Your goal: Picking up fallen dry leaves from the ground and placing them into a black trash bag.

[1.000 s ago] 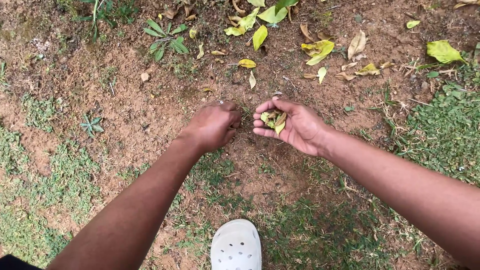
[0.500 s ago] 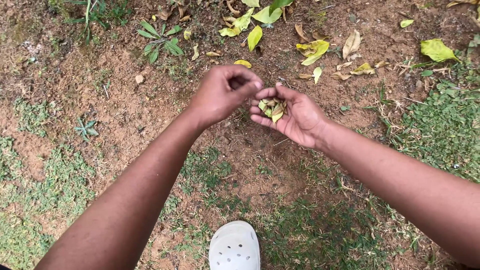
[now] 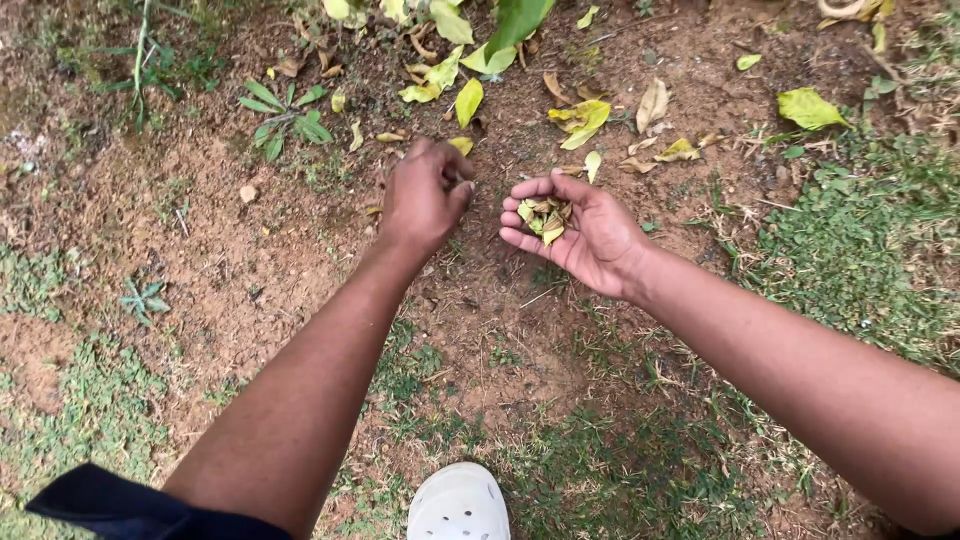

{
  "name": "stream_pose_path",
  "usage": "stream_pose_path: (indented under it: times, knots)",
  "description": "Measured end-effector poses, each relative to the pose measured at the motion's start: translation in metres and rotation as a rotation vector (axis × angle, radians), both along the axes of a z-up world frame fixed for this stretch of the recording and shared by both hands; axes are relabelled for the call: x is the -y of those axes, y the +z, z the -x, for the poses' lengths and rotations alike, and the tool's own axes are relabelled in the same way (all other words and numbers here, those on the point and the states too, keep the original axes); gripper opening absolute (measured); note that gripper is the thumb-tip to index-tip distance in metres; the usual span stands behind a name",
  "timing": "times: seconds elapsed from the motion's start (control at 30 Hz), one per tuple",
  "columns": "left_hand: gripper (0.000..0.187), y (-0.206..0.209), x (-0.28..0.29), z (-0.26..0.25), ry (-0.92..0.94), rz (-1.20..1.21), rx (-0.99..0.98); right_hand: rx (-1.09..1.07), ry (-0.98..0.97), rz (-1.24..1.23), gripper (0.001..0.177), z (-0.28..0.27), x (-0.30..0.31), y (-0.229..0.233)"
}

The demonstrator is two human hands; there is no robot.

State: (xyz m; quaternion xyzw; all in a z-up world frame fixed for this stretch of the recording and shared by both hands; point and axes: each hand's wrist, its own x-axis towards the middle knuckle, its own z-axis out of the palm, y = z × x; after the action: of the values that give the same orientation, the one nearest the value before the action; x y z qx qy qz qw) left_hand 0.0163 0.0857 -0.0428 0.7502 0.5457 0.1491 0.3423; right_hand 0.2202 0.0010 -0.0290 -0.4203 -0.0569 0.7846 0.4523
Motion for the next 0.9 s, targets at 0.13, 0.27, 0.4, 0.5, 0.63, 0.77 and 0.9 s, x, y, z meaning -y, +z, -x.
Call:
stream_pose_path:
  times: [0.13, 0.27, 0.4, 0.5, 0.63, 0.77, 0.9]
  knots:
    - [0.011, -0.002, -0.002, -0.012, 0.028, 0.128, 0.186, -0.001, -0.057, 0.013, 0.046, -0.013, 0.0, -0.005]
    - [0.011, 0.013, -0.005, -0.041, 0.076, 0.317, 0.507, 0.041, -0.168, 0.037, 0.041, -0.022, -0.006, -0.004]
    - [0.01, 0.038, -0.004, -0.074, -0.032, 0.46, 0.606, -0.019, -0.257, 0.039, 0.035, -0.035, -0.011, -0.012]
    - [0.007, 0.006, -0.016, -0.081, 0.008, 0.138, 0.612, -0.071, -0.244, -0.03, 0.043, -0.048, -0.012, -0.014]
    - [0.012, -0.006, -0.019, -0.094, 0.045, 0.048, 0.397, -0.075, -0.273, -0.074, 0.047, -0.073, -0.008, -0.011]
    - [0.037, -0.01, -0.016, -0.115, -0.171, -0.336, 0.064, -0.073, -0.376, -0.049, 0.044, -0.093, -0.002, -0.015]
    - [0.049, 0.018, -0.016, -0.13, -0.283, -0.348, -0.135, -0.012, -0.428, -0.024, 0.047, -0.1, 0.008, -0.011]
